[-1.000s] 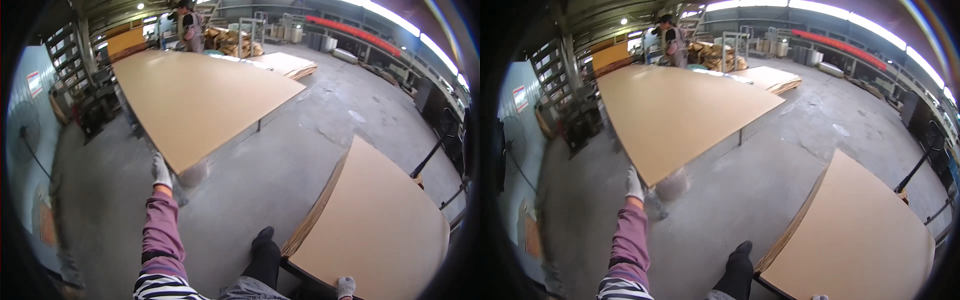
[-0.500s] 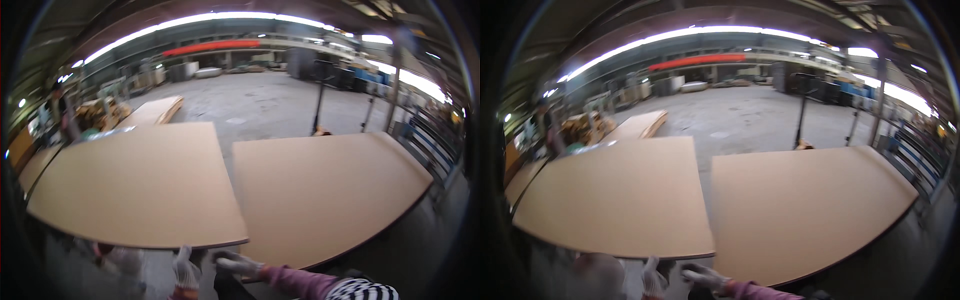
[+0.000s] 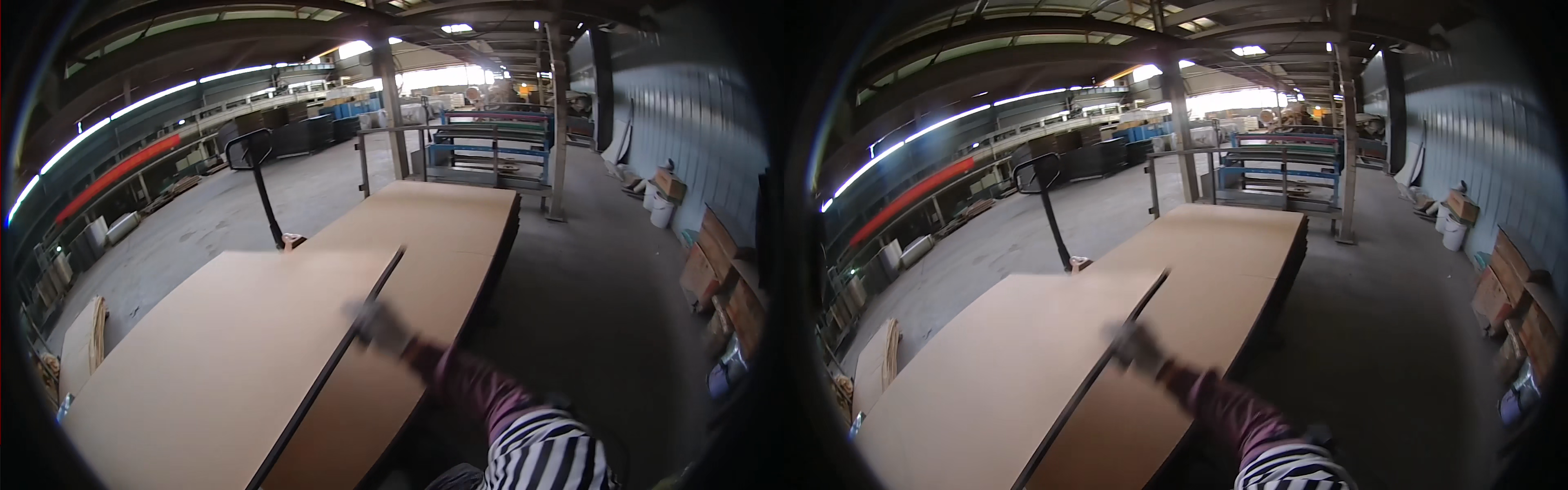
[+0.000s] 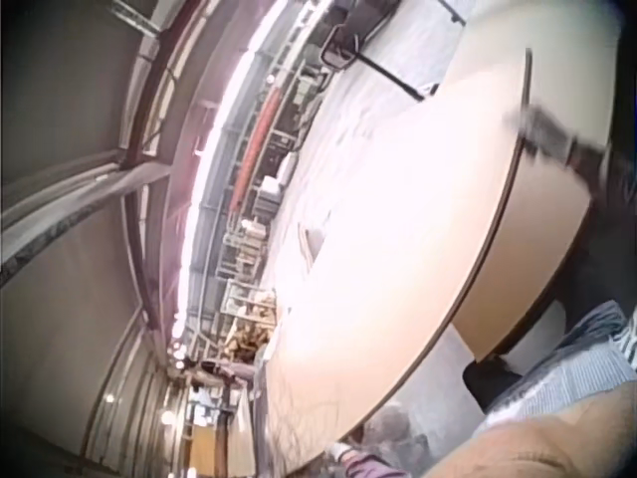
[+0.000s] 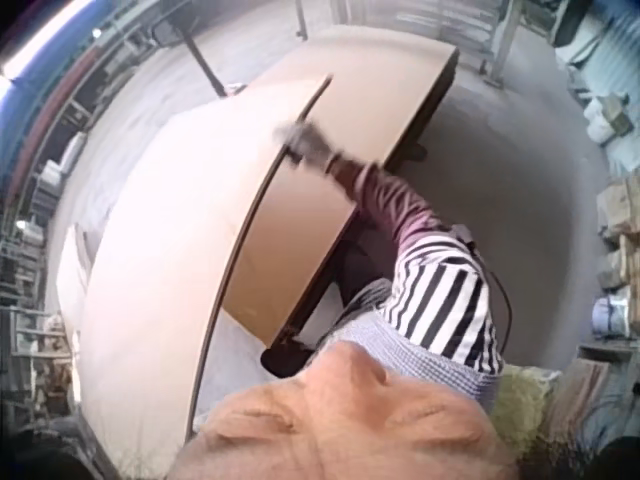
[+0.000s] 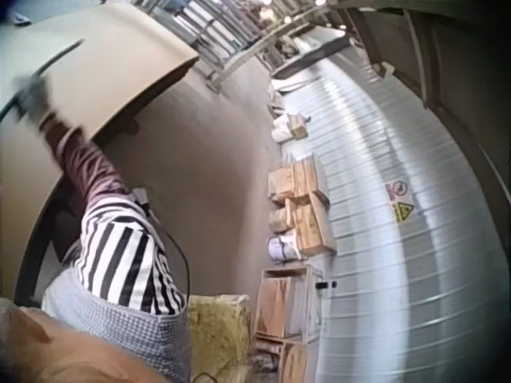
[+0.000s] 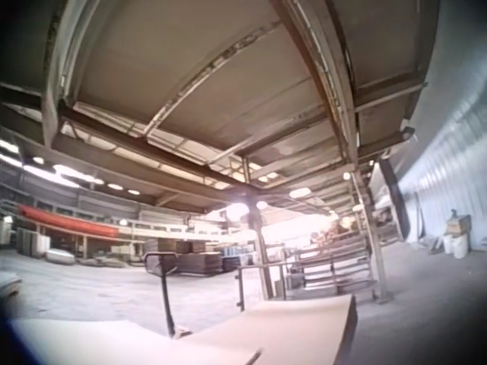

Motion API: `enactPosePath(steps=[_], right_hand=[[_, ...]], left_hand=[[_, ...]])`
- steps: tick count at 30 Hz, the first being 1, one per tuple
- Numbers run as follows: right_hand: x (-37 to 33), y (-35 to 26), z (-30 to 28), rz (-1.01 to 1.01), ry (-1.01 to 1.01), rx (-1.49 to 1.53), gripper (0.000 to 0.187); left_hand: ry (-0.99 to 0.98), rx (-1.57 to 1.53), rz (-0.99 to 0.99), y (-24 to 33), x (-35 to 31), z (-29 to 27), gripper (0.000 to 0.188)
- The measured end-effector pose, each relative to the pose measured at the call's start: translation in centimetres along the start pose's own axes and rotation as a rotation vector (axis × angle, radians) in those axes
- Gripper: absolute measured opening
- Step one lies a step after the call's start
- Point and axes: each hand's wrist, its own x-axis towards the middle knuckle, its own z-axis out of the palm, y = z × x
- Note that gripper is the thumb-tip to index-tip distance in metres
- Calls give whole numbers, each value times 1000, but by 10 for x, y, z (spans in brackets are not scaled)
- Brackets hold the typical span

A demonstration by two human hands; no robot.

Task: The recorder is lifting large wooden panels from a stack and moving them onto another stack or pallet.

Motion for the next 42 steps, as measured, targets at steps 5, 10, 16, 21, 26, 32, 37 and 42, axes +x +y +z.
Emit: enactPosePath(steps=[5, 10, 16, 21, 26, 32, 37, 42], right_hand=[[83, 31, -202, 711, 760, 744, 44], [4, 75, -191, 733, 589, 491, 34], [-190, -22, 24, 1244, 435, 351, 30], [-255, -7, -11, 1506, 288, 568, 20], [-269, 67, -46, 1477, 283, 171, 24], [-267, 126, -57, 1502, 152, 80, 37], [-270, 131, -50, 1483, 152, 63, 39], [-243, 83, -31, 1501, 177, 50, 42]], left_hand=[[-194, 6, -201, -88, -29, 24, 43], [-274, -72, -363, -157, -60, 14, 43], [-170, -257, -440, -188, -75, -29, 43], [-53, -373, -367, -187, -19, -86, 56], [-567, 897, 434, -164, 12, -40, 35], [-329, 511, 76, -230, 20, -20, 47], [-236, 605, 61, -265, 30, -21, 49], [-103, 1027, 297, -248, 11, -1, 45]])
